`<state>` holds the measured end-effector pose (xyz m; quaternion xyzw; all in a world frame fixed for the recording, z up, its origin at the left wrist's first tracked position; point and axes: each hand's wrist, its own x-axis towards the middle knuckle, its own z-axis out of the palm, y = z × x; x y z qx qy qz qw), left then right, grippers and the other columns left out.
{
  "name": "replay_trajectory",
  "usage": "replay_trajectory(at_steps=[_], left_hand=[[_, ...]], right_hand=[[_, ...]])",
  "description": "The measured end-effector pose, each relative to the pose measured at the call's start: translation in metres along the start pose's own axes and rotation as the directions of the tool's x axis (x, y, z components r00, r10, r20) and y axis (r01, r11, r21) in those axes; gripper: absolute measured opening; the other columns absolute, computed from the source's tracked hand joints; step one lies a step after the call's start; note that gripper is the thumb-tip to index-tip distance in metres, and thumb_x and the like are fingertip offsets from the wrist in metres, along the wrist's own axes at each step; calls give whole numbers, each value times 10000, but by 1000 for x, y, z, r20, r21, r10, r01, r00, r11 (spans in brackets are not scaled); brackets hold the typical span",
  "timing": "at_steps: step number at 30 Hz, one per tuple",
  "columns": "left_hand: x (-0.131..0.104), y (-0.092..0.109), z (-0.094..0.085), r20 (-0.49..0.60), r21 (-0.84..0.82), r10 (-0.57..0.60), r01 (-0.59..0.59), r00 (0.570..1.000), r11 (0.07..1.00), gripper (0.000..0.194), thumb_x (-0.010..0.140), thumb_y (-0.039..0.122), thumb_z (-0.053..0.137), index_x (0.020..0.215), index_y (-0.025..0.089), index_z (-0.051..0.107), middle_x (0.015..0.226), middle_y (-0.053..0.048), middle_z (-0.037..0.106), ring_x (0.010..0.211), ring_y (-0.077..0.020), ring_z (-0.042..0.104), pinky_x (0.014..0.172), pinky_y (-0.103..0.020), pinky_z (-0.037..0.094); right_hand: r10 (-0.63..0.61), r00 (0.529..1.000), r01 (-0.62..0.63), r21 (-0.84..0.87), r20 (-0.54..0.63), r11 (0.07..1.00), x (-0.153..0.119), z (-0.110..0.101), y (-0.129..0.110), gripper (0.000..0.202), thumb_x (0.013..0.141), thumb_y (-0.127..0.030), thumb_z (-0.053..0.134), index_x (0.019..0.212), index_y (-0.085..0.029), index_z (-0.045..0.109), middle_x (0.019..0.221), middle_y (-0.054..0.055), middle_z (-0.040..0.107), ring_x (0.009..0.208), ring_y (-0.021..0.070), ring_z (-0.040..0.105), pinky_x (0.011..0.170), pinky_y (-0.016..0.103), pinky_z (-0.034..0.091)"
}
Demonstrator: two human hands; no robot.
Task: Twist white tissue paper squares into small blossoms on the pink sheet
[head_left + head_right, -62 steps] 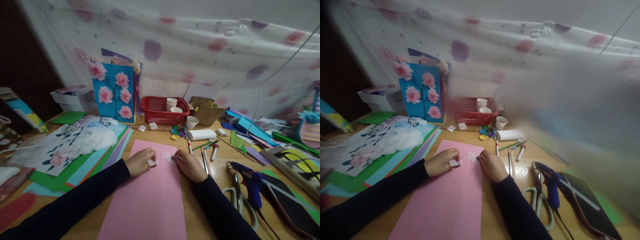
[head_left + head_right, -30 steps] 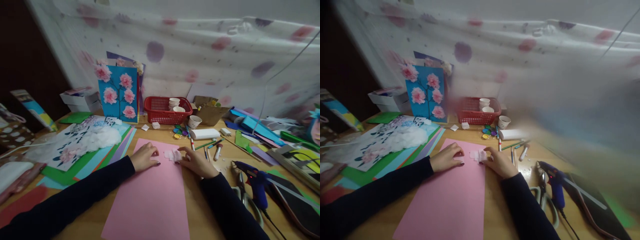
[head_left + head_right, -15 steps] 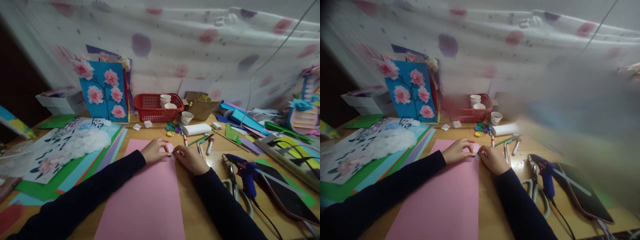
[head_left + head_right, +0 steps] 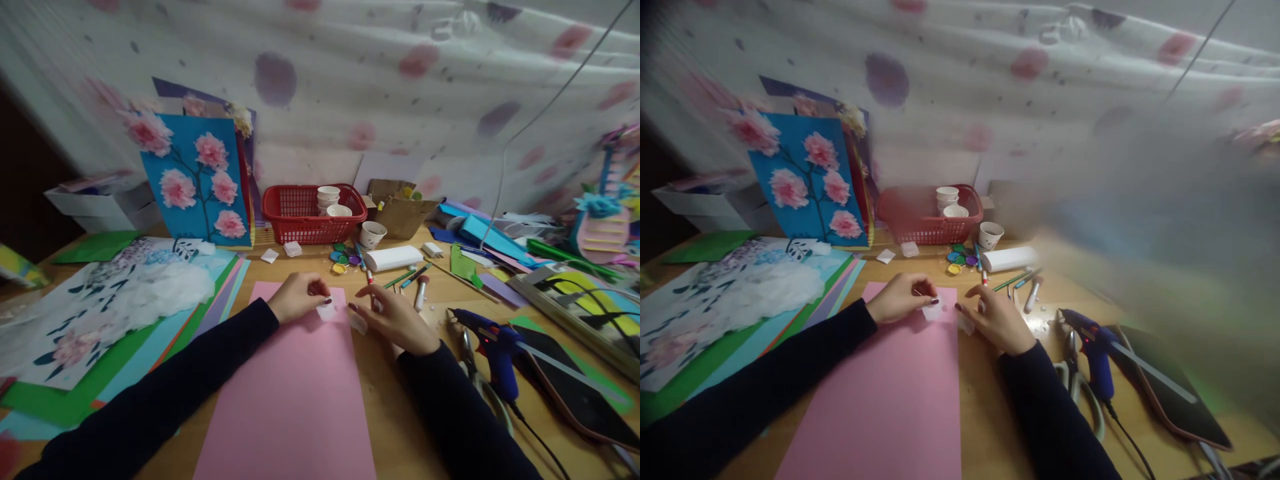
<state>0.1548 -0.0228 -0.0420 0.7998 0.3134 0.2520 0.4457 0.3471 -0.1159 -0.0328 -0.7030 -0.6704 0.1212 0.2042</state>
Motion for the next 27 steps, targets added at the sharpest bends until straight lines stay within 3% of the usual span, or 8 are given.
replay_trajectory(at_steps=[4, 7, 10, 14, 18, 22, 25, 27], left_hand=[[-3, 6, -24, 12, -60, -51, 52, 999, 997, 75, 677, 163, 656, 716, 128, 603, 688, -25, 663, 629, -122, 617, 582, -226, 486], [-8, 17, -50, 28, -92, -81, 84, 996, 992, 116, 659, 187, 668, 737, 137, 599, 722, -26, 673, 652, -123, 622, 597, -226, 485], [-20, 30, -89, -2, -9, -114, 114, 993, 993, 165, 641, 253, 688, 746, 151, 613, 722, -20, 671, 654, -131, 617, 602, -230, 480], [-45, 26, -146, -204, 161, -189, 223, 961, 961, 204, 592, 302, 701, 725, 165, 631, 707, 3, 665, 645, -123, 594, 624, -223, 471], [-70, -8, -185, -374, 292, -298, 417, 878, 861, 218, 573, 299, 675, 728, 152, 630, 641, 20, 649, 592, -124, 562, 597, -231, 459], [-87, -36, -204, -506, 365, -239, 456, 829, 812, 133, 582, 237, 650, 676, 146, 626, 693, -27, 668, 703, -182, 593, 695, -285, 468], [-96, -30, -204, -633, 414, -114, 459, 765, 786, 171, 664, 271, 615, 779, 148, 643, 884, -55, 672, 872, -208, 582, 840, -326, 431], [-102, -16, -186, -723, 418, -1, 438, 691, 796, 197, 745, 260, 537, 884, 148, 619, 977, -50, 645, 935, -183, 563, 891, -320, 407]], right_hand=[[52, 982, -41, -64, 182, 997, -1, -5, 3, 156, 778, -254, 552, 880, -176, 641, 668, 36, 636, 593, 169, 557, 543, 241, 339], [47, 982, -36, -63, 184, 997, -1, -3, 5, 124, 781, -189, 520, 784, -172, 643, 720, 58, 661, 631, 173, 568, 567, 246, 349], [31, 989, -25, -39, 145, 999, -1, -3, 2, 134, 813, -213, 502, 795, -180, 630, 701, 43, 649, 626, 167, 558, 573, 248, 353], [-73, 997, 75, 111, -17, 991, -3, 0, -11, 203, 848, -350, 517, 792, -195, 635, 620, 6, 599, 572, 150, 519, 554, 244, 355], [-126, 991, 131, 225, -37, 966, 4, 9, -24, 201, 822, -346, 554, 753, -195, 667, 644, 13, 620, 591, 149, 531, 565, 243, 372], [-28, 1000, 28, 127, -1, 992, 17, 20, -30, 180, 783, -328, 575, 817, -188, 683, 665, 27, 625, 614, 171, 560, 565, 254, 364], [37, 999, -39, 72, 33, 997, 23, 28, -32, 264, 762, -347, 581, 936, -164, 657, 658, 30, 625, 578, 173, 552, 515, 246, 336], [46, 997, -49, 54, 59, 997, 25, 32, -33, 220, 764, -314, 559, 873, -152, 660, 674, 47, 639, 576, 168, 551, 513, 243, 337]])
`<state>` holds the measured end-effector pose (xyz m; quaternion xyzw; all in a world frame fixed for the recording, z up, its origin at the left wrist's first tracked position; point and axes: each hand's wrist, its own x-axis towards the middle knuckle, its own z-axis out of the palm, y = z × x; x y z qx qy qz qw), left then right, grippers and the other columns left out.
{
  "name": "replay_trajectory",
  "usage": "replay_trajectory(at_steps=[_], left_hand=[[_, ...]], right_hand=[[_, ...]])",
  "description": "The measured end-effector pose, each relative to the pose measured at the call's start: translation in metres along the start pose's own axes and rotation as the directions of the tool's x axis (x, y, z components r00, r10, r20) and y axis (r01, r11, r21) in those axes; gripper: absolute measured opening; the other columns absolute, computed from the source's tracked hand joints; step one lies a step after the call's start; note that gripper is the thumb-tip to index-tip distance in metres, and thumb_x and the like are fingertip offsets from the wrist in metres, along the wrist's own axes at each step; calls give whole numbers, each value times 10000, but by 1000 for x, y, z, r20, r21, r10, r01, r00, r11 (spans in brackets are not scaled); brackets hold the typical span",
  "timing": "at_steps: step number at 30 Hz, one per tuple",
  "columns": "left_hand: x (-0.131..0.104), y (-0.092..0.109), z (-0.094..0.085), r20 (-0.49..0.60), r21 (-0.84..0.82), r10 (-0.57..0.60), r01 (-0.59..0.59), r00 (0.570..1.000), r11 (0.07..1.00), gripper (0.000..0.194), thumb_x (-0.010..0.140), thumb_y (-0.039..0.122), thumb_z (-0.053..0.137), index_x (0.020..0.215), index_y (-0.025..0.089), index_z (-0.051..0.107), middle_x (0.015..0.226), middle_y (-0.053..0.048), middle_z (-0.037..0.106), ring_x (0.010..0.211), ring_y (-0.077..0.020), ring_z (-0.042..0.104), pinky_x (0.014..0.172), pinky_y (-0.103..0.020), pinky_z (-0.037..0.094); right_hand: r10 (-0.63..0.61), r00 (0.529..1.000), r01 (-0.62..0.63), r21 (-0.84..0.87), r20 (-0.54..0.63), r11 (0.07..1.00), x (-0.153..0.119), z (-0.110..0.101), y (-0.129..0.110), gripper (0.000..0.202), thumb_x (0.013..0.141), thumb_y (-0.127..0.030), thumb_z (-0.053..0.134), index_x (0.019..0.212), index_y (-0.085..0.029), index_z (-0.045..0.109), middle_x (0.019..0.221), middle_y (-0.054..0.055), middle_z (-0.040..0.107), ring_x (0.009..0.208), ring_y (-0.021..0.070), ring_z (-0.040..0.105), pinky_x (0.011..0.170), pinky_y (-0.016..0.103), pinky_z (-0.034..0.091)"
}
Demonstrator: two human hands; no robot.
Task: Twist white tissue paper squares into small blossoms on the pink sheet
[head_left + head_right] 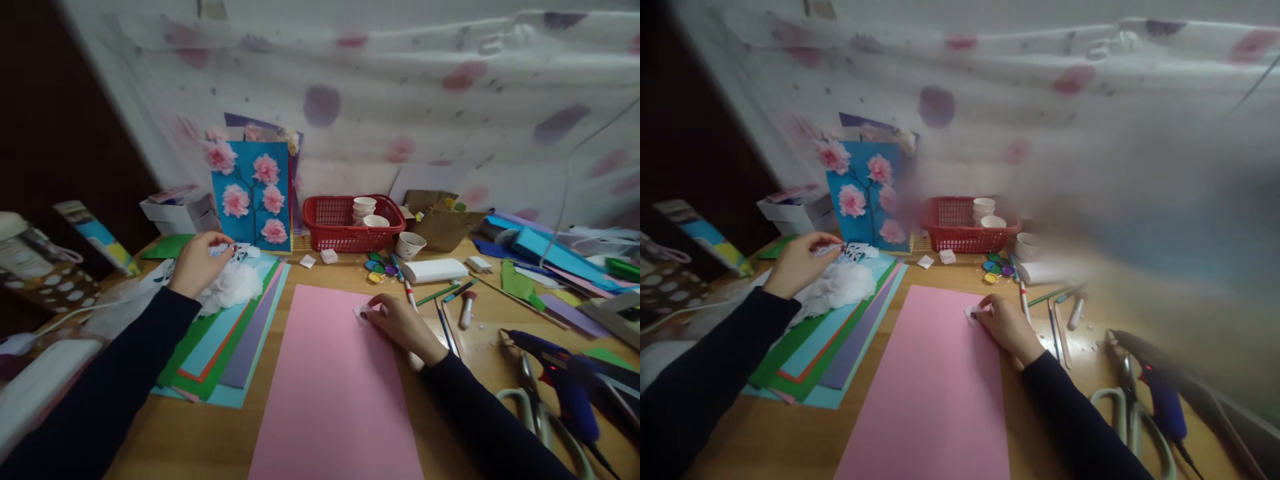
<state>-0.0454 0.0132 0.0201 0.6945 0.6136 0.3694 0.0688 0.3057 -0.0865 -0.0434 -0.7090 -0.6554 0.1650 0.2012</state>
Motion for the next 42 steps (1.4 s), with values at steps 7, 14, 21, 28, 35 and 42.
replay_trajectory(at_steps=[7, 14, 21, 28, 35, 42], left_hand=[[-103, 68, 50, 222, -362, 647, -555, 730, 749, 134, 793, 140, 493, 856, 184, 603, 861, -54, 661, 836, -181, 597, 799, -309, 457], [-110, 57, 78, 423, -614, 394, -61, 816, 787, 162, 784, 230, 606, 925, 151, 589, 844, -64, 660, 745, -164, 617, 703, -312, 508], [-84, 57, 69, 396, -834, 65, 329, 916, 443, 332, 753, 297, 677, 997, 105, 560, 884, -96, 679, 733, -151, 675, 646, -284, 573], [-31, -8, 30, 138, -656, -134, 192, 981, 730, 113, 687, 157, 673, 727, 136, 569, 662, -36, 622, 704, -212, 656, 617, -312, 535], [-39, 39, 30, -63, -427, 99, -117, 993, 897, 124, 736, 123, 608, 830, 196, 643, 957, -66, 647, 1031, -252, 543, 931, -411, 367], [-75, 121, 100, 130, -480, 615, -493, 778, 725, 210, 727, 287, 716, 930, 245, 691, 948, -26, 688, 959, -212, 562, 876, -387, 323]], right_hand=[[-73, 994, 72, 21, 87, 997, 18, -17, -12, 102, 686, -220, 583, 613, -158, 617, 572, 7, 575, 539, 133, 473, 508, 242, 313], [-153, 972, 123, 166, 181, 978, 33, -52, -56, 228, 717, -368, 609, 634, -158, 574, 531, -64, 393, 484, 81, 325, 472, 227, 245], [-275, 922, 125, 462, 273, 878, 36, -6, -124, 233, 682, -367, 678, 743, -152, 612, 563, -60, 454, 476, 62, 344, 437, 198, 239], [-228, 900, -173, 785, 371, 596, 44, 5, -128, 363, 810, -530, 511, 808, -168, 536, 524, -103, 287, 382, 41, 153, 359, 164, 125], [-259, 876, -400, 913, 407, 82, 32, 2, -99, 423, 885, -519, 396, 906, -148, 597, 772, 80, 634, 718, 174, 604, 637, 296, 477], [-206, 911, -394, 900, 357, -187, 5, -2, -62, 508, 838, -615, 382, 981, -171, 583, 912, 98, 668, 891, 240, 605, 692, 339, 466]])
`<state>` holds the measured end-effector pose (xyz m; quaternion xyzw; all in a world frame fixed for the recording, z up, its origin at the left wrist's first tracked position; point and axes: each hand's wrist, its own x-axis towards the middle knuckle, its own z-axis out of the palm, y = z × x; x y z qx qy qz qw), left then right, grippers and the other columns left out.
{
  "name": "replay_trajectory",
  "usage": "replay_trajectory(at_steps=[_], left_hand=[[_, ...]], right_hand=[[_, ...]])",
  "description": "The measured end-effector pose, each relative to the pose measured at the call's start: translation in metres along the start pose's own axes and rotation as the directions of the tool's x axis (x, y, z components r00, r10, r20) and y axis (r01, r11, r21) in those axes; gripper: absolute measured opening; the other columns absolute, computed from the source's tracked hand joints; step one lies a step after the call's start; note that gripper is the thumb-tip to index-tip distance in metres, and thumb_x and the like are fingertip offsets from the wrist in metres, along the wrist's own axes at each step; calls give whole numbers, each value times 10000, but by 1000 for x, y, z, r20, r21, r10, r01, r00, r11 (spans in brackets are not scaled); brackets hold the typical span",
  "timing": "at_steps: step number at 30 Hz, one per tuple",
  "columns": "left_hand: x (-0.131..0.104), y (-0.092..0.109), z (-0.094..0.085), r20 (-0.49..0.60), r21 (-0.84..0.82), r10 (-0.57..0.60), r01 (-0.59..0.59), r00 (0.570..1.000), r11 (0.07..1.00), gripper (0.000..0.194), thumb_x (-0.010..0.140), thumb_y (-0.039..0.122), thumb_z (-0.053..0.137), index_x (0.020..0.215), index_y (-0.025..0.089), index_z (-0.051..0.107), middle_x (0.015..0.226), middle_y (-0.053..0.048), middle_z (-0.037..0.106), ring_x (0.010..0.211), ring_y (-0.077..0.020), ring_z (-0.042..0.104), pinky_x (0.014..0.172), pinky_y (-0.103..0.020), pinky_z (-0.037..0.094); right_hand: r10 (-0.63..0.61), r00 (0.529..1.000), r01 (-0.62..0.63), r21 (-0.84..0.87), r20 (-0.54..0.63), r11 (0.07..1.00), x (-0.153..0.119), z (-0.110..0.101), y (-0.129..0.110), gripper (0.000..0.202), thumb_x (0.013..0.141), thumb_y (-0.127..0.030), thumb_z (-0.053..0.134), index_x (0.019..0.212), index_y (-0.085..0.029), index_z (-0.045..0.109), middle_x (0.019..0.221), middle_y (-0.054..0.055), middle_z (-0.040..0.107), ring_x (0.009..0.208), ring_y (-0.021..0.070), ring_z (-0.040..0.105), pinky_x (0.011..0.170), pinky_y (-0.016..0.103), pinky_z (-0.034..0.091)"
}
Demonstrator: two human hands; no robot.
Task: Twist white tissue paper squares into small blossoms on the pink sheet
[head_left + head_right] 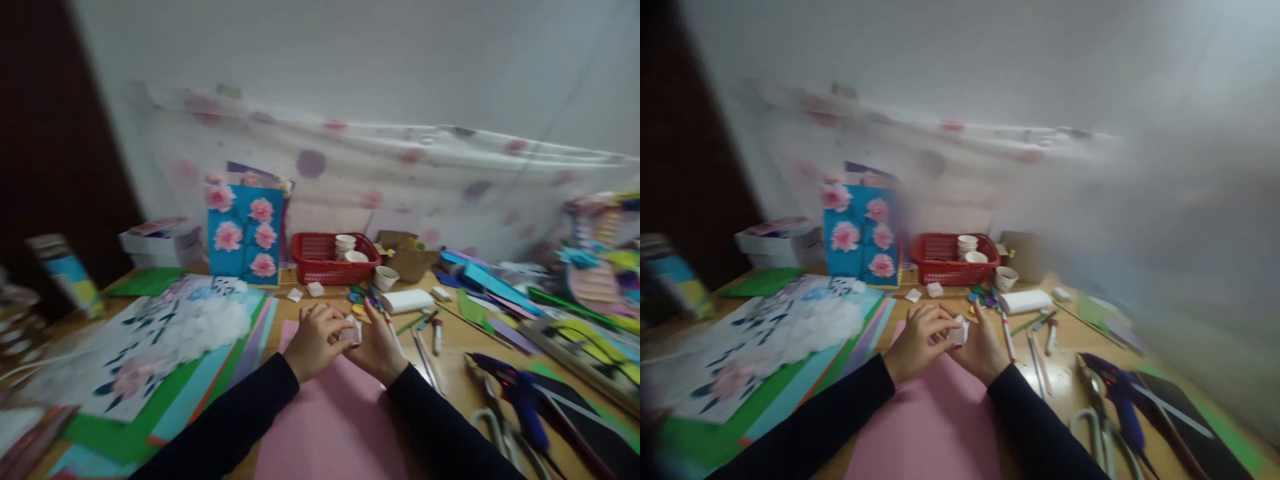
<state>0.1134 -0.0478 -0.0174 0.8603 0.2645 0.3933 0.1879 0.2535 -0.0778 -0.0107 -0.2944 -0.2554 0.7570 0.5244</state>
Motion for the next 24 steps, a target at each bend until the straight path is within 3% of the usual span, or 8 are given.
replay_trajectory(at_steps=[2, 4, 8, 12, 16, 21, 24], left_hand=[[6, 1, 17, 60, -22, 4, -3, 998, 1000, 275, 693, 318, 744, 950, 247, 682, 964, -30, 686, 963, -224, 559, 860, -397, 313], [12, 0, 29, 111, -42, 5, -1, 994, 999, 223, 690, 285, 744, 896, 233, 678, 950, -26, 691, 958, -224, 564, 844, -392, 308], [15, -4, 41, 128, -94, -8, 20, 992, 995, 154, 677, 237, 751, 792, 211, 653, 891, -8, 698, 931, -211, 585, 860, -386, 297], [9, -9, 41, 144, -194, -22, 50, 989, 980, 289, 603, 305, 807, 814, 208, 635, 936, -24, 709, 961, -233, 604, 911, -406, 300], [6, -15, 35, 163, -225, 8, 30, 987, 974, 196, 673, 285, 746, 814, 214, 630, 946, -42, 717, 958, -238, 614, 955, -438, 301], [5, -18, 31, 131, -80, 21, -10, 991, 997, 286, 613, 323, 764, 869, 243, 663, 1051, -59, 667, 1130, -308, 482, 977, -494, 285], [3, -17, 32, 106, 34, 28, -31, 994, 999, 239, 599, 288, 761, 828, 270, 697, 1092, -62, 631, 1155, -340, 418, 967, -530, 267]], right_hand=[[-7, 1000, 7, 10, -5, 1000, -9, -12, -2, 553, 817, -649, 388, 1013, -165, 571, 918, 106, 664, 898, 252, 600, 683, 344, 461], [-30, 1000, 30, 43, 0, 999, -16, -24, -4, 572, 820, -652, 385, 1043, -154, 559, 907, 107, 663, 885, 247, 598, 672, 336, 456], [-34, 999, 31, 116, 32, 993, -19, -41, -2, 591, 837, -650, 369, 1064, -136, 552, 879, 103, 661, 833, 233, 602, 623, 306, 445], [21, 998, -31, 182, 54, 983, -18, -46, 3, 565, 865, -617, 362, 1063, -121, 546, 874, 109, 655, 818, 238, 618, 624, 317, 454], [72, 997, -76, 304, 24, 950, -18, -50, 6, 554, 879, -598, 352, 1119, -123, 507, 913, 114, 651, 821, 229, 625, 659, 330, 466], [116, 993, -109, 389, 4, 915, -21, -57, 6, 579, 877, -606, 340, 1168, -127, 487, 885, 104, 657, 784, 226, 644, 703, 357, 467], [146, 989, -128, 399, -14, 908, -23, -57, 5, 603, 863, -621, 359, 1150, -114, 514, 794, 81, 659, 729, 219, 655, 722, 358, 470]])
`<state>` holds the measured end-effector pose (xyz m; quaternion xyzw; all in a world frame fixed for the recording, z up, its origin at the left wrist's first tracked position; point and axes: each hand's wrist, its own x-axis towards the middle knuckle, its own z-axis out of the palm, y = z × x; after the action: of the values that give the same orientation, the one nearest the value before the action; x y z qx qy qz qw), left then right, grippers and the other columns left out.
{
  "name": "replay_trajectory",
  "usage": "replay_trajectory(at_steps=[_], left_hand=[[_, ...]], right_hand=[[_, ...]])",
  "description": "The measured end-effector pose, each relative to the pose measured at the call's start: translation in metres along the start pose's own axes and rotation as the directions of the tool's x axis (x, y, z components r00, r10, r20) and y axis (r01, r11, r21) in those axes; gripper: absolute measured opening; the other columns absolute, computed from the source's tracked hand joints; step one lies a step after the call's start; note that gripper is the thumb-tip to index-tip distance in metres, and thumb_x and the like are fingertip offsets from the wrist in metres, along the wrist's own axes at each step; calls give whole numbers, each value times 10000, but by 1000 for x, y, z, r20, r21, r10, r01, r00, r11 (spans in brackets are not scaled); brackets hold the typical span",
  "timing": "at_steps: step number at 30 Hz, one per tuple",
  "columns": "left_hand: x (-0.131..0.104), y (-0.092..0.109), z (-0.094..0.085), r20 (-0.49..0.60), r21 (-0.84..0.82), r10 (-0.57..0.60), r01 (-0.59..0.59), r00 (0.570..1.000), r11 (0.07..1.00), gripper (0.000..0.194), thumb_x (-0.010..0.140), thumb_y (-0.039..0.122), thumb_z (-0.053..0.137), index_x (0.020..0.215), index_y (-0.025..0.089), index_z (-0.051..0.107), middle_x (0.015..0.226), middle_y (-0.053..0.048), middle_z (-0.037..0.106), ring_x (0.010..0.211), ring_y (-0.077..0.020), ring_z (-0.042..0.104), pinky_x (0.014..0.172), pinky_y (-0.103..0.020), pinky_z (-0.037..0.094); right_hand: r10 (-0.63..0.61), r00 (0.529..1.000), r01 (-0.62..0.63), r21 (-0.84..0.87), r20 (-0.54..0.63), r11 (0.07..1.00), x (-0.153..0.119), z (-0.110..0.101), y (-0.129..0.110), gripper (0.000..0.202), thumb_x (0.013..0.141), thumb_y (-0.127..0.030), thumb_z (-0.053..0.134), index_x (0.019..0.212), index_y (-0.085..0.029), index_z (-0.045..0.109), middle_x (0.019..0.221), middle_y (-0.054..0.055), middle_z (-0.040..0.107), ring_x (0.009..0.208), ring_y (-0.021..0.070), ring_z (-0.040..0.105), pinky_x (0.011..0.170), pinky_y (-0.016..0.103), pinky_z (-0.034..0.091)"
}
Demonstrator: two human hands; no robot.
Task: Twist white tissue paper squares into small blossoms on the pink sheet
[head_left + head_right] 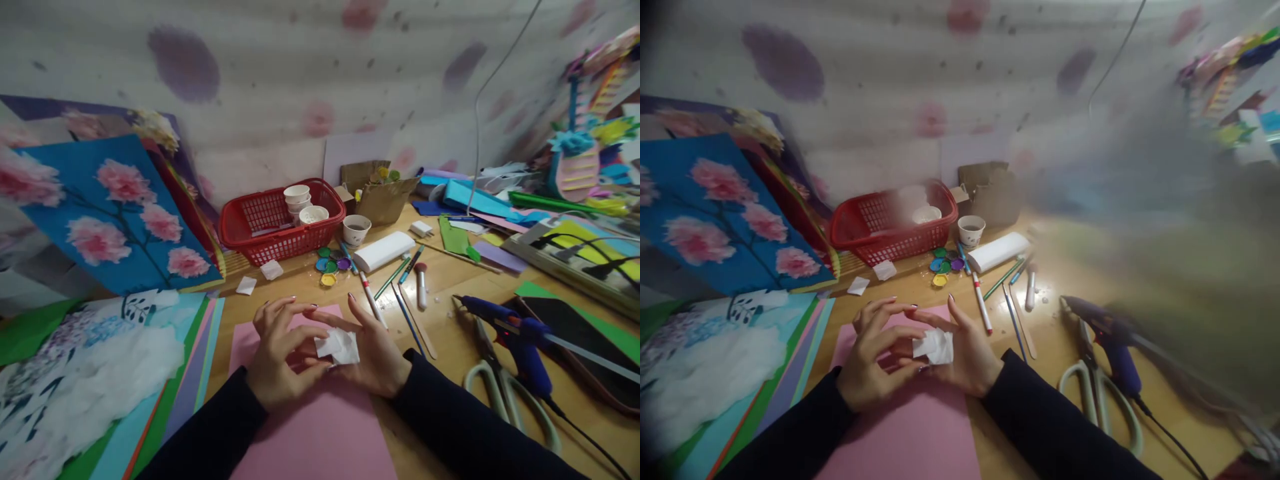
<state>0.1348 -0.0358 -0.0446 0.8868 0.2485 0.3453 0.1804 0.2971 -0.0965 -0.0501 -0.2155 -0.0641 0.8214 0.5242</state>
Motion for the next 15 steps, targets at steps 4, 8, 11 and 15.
replay_trajectory(at_steps=[4, 8, 11, 15], left_hand=[[-1, 2, 3, -8, -12, -17, 17, 1000, 1000, 56, 667, 246, 736, 643, 275, 695, 980, -33, 658, 1132, -322, 414, 955, -528, 268], [-1, 4, 5, 12, -45, -50, 51, 999, 998, 124, 641, 276, 774, 718, 243, 684, 919, -33, 677, 1068, -305, 451, 930, -527, 295], [-1, 4, 7, 2, -44, -60, 60, 998, 997, 186, 626, 206, 780, 784, 242, 688, 924, -29, 681, 1058, -303, 460, 933, -549, 283], [-1, 3, 7, -46, -85, -47, 43, 998, 995, 152, 666, 132, 750, 672, 275, 698, 874, 1, 689, 1046, -279, 476, 922, -521, 291]], right_hand=[[1, 1000, -1, 36, -5, 999, -1, 2, 2, 580, 861, -608, 393, 1059, -92, 567, 767, 80, 658, 700, 174, 637, 664, 270, 467], [-18, 999, 15, 70, 39, 997, 0, 5, 6, 501, 859, -563, 445, 970, -92, 577, 740, 71, 630, 680, 156, 604, 597, 233, 441], [-26, 997, 23, 55, 68, 998, 1, 5, 8, 527, 836, -574, 479, 1019, -88, 570, 741, 66, 614, 678, 166, 587, 625, 262, 444], [-37, 999, 34, 80, 25, 996, 2, 2, 8, 518, 837, -543, 513, 1037, -71, 589, 750, 66, 618, 659, 139, 558, 641, 246, 438]])
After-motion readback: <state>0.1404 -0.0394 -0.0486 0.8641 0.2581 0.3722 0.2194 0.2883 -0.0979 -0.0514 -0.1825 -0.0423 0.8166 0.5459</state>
